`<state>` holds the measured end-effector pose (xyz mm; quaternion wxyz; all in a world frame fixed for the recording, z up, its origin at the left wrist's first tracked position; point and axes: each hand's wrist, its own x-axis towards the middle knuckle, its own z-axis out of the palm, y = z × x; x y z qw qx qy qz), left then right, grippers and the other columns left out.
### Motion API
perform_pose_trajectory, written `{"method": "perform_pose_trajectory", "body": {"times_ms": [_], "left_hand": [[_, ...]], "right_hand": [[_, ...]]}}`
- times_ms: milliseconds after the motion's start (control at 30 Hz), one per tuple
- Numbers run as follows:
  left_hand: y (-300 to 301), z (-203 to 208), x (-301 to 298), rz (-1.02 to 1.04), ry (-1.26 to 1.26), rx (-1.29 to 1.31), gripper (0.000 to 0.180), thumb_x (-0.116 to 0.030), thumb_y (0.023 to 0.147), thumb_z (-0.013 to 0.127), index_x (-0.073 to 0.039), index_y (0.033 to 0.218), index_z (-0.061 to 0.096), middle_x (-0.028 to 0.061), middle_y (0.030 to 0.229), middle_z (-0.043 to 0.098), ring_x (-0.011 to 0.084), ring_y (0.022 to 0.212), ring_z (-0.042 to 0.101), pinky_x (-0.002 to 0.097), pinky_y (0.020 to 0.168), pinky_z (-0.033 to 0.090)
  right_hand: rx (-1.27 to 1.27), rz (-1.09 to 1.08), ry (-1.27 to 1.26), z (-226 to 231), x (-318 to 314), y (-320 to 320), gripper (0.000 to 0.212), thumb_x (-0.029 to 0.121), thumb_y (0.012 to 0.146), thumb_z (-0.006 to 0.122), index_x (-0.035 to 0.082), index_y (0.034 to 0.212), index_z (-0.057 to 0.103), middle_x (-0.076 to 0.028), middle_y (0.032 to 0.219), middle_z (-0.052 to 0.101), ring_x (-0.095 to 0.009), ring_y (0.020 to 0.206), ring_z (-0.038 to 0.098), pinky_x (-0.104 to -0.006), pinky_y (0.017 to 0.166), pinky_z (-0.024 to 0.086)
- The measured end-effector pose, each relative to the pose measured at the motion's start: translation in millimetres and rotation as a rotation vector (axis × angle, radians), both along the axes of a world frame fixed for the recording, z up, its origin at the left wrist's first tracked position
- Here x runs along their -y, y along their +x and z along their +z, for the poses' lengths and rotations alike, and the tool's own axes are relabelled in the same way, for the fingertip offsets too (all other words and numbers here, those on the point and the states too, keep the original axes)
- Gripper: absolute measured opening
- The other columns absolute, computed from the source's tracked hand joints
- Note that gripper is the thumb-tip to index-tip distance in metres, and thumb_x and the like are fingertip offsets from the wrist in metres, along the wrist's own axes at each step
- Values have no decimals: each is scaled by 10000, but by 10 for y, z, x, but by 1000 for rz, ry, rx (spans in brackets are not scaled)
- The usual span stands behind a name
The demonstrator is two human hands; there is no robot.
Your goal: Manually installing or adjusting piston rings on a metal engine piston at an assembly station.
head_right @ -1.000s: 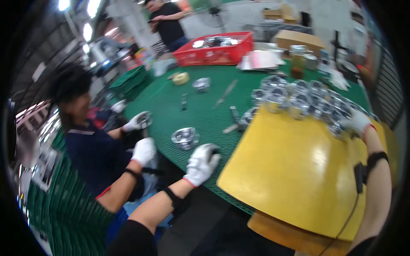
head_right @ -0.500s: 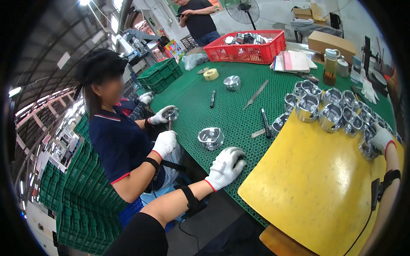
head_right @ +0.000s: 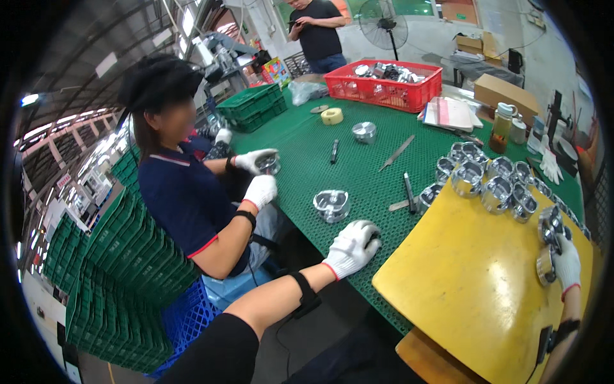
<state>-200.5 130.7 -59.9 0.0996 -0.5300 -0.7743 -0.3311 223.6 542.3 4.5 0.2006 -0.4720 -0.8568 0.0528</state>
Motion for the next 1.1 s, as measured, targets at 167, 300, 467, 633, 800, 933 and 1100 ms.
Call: {"method": "perform_pose_trajectory", "body": {"times_ms": [167,300,467,633,800,933,1100], "left_hand": [[15,22,24,25,5,2,211,-190,840,620,-48,996,621,144,1096,613,340,1067,569,435,907,480],[-14,-42,32,4,61,-21,198,-188,829,617,-41,961,622,140,1041,616,335,1034,577,433,884,489],[23,-21,97,7,73,22,173,-177,836,611,-66,968,630,129,1045,621,327,1018,586,427,872,496],[124,-99,159,-6,247,96,286,-164,833,639,-73,1098,584,169,1167,569,360,1104,553,440,931,475],[818,-114,866,-208,387,466,437,-108,861,649,-25,1262,496,192,1317,491,349,1228,508,437,1004,442],[1202,-3,1290,-621,180,1047,515,-46,911,593,-17,1386,398,157,1360,473,228,1209,534,375,1027,449],[1406,250,1304,-922,85,1851,828,-387,932,614,-77,1521,122,136,1466,342,250,1335,416,432,1065,411]], "right_hand": [[-121,179,-85,240,1035,197,475,-101,763,576,37,1217,603,-173,1178,624,-278,1074,621,-335,938,477],[-91,298,-80,553,2040,-75,438,-126,712,587,44,1114,631,-195,1071,629,-339,985,630,-366,865,499],[78,322,-12,652,2699,-439,321,32,717,710,117,1024,668,-185,1001,643,-375,893,641,-423,780,519],[126,328,59,459,2897,-537,307,94,738,707,181,1031,677,-183,940,643,-376,864,644,-452,758,528],[3,298,205,473,3104,-517,375,3,680,680,162,1019,685,-172,1084,636,-368,857,659,-432,754,547],[-72,364,247,729,3454,-512,444,-22,636,651,160,1040,672,-167,1055,647,-354,791,672,-408,690,556],[-122,586,217,839,4003,-1107,329,40,658,661,118,976,691,-137,916,664,-335,720,662,-394,618,539]]}}
